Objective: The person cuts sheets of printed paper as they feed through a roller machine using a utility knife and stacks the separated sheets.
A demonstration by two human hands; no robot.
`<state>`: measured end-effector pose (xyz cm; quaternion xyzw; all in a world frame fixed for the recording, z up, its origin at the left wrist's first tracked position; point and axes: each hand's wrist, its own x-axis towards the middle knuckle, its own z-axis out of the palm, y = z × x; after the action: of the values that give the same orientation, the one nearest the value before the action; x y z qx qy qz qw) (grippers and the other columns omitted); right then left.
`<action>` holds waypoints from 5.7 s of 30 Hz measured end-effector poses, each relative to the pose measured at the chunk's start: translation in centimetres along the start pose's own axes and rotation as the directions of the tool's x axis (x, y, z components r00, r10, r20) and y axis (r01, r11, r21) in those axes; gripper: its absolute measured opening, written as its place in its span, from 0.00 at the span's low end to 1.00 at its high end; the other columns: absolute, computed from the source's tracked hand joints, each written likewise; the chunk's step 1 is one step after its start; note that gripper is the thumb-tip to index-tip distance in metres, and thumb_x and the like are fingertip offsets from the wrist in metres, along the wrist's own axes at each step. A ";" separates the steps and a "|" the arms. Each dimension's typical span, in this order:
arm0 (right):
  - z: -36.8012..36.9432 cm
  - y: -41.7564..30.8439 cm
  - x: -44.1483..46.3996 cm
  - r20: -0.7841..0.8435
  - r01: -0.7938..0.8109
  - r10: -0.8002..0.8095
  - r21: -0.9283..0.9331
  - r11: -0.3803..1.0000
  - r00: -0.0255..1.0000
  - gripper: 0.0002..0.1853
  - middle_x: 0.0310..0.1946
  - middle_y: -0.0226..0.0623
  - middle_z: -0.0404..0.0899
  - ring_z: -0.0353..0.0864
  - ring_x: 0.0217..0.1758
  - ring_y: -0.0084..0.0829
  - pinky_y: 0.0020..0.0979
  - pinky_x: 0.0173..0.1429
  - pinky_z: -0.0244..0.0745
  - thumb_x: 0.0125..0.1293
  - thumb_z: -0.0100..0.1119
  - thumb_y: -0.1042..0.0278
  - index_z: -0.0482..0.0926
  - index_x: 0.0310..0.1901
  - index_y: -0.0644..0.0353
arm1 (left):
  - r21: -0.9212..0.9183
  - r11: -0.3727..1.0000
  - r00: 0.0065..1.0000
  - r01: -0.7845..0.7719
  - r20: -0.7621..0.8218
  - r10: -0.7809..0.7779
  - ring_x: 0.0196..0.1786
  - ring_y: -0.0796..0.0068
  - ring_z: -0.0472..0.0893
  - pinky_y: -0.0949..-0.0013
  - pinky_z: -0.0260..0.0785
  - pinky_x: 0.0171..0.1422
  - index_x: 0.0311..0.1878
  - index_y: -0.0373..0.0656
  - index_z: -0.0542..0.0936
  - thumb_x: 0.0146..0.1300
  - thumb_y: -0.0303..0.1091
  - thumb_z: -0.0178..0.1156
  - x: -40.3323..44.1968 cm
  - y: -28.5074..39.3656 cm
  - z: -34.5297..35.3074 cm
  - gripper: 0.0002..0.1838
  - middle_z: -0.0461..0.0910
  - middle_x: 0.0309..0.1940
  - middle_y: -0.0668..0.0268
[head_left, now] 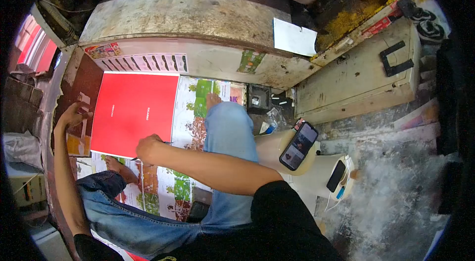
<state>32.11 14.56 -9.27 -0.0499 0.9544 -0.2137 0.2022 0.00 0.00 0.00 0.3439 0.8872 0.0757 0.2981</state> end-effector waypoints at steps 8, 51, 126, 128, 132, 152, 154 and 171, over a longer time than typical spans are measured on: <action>7.1 5.5 -6.1 0.301 0.002 0.053 -0.179 0.984 0.952 0.21 0.41 0.40 0.83 0.84 0.42 0.40 0.49 0.37 0.76 0.40 0.70 0.63 0.84 0.41 0.56 | -0.108 0.984 0.989 -0.143 -0.039 0.140 0.48 0.61 0.81 0.63 0.75 0.49 0.56 0.37 0.75 0.58 0.40 0.67 -1.4 11.1 14.8 0.26 0.81 0.45 0.51; -56.3 22.8 -23.1 -0.925 -0.608 -0.194 -0.363 0.706 0.327 0.33 0.48 0.52 0.75 0.75 0.51 0.51 0.49 0.51 0.71 0.55 0.63 0.38 0.75 0.47 0.64 | -0.159 0.756 0.317 -0.635 -0.946 0.067 0.43 0.62 0.80 0.66 0.71 0.46 0.56 0.34 0.68 0.66 0.26 0.51 -6.5 18.3 8.3 0.16 0.79 0.43 0.54; -15.8 18.2 -17.0 -0.892 0.015 0.369 0.385 0.923 0.261 0.22 0.18 0.54 0.72 0.76 0.26 0.55 0.45 0.31 0.68 0.65 0.56 0.51 0.78 0.27 0.66 | -0.860 -0.123 0.868 -0.495 -0.494 -0.047 0.32 0.82 0.70 0.70 0.72 0.40 0.44 0.41 0.76 0.60 0.43 0.67 7.9 36.8 24.8 0.17 0.72 0.34 0.73; -15.8 18.0 -16.1 -0.887 -0.013 0.397 0.406 0.914 0.236 0.22 0.18 0.55 0.72 0.76 0.26 0.56 0.45 0.31 0.68 0.66 0.55 0.51 0.79 0.27 0.67 | -0.888 -0.097 0.893 -0.450 -0.444 -0.074 0.36 0.80 0.74 0.64 0.73 0.49 0.43 0.39 0.76 0.61 0.42 0.67 6.2 37.1 24.2 0.17 0.74 0.35 0.72; -16.1 17.3 -16.0 -0.919 0.017 0.385 0.388 0.922 0.089 0.23 0.20 0.55 0.76 0.78 0.28 0.56 0.48 0.34 0.70 0.69 0.49 0.51 0.79 0.29 0.66 | -0.914 0.006 0.912 -0.407 -0.406 -0.056 0.35 0.80 0.74 0.63 0.72 0.50 0.37 0.42 0.77 0.61 0.43 0.66 5.8 35.3 25.0 0.14 0.74 0.31 0.72; -16.6 23.2 -21.2 -0.687 0.326 0.726 0.680 0.657 -0.031 0.11 0.21 0.37 0.76 0.73 0.15 0.23 0.26 0.14 0.67 0.73 0.45 0.62 0.69 0.41 0.62 | -0.876 -0.169 0.885 -0.452 -0.416 -0.210 0.34 0.80 0.74 0.68 0.79 0.39 0.37 0.44 0.67 0.62 0.35 0.65 1.3 34.8 28.6 0.15 0.68 0.31 0.73; -16.4 24.0 -21.4 -0.708 0.343 0.701 0.639 0.689 -0.087 0.12 0.22 0.36 0.77 0.72 0.14 0.21 0.24 0.14 0.66 0.74 0.44 0.60 0.69 0.42 0.61 | -0.870 -0.233 0.898 -0.435 -0.403 -0.175 0.39 0.77 0.77 0.64 0.79 0.46 0.41 0.41 0.69 0.63 0.34 0.64 0.9 34.1 29.1 0.13 0.72 0.36 0.69; -22.8 29.6 -24.4 -0.770 0.392 0.612 0.627 0.673 0.182 0.18 0.34 0.41 0.83 0.77 0.23 0.22 0.22 0.24 0.72 0.72 0.50 0.60 0.74 0.52 0.68 | -0.858 -0.284 0.904 -0.428 -0.409 -0.126 0.37 0.73 0.83 0.70 0.80 0.42 0.44 0.30 0.76 0.64 0.29 0.61 -8.0 31.8 28.8 0.11 0.82 0.38 0.58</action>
<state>44.79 54.61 5.80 0.2620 0.6769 -0.5334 -0.4343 39.39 16.68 -8.77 0.0651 0.4543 0.8442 0.2770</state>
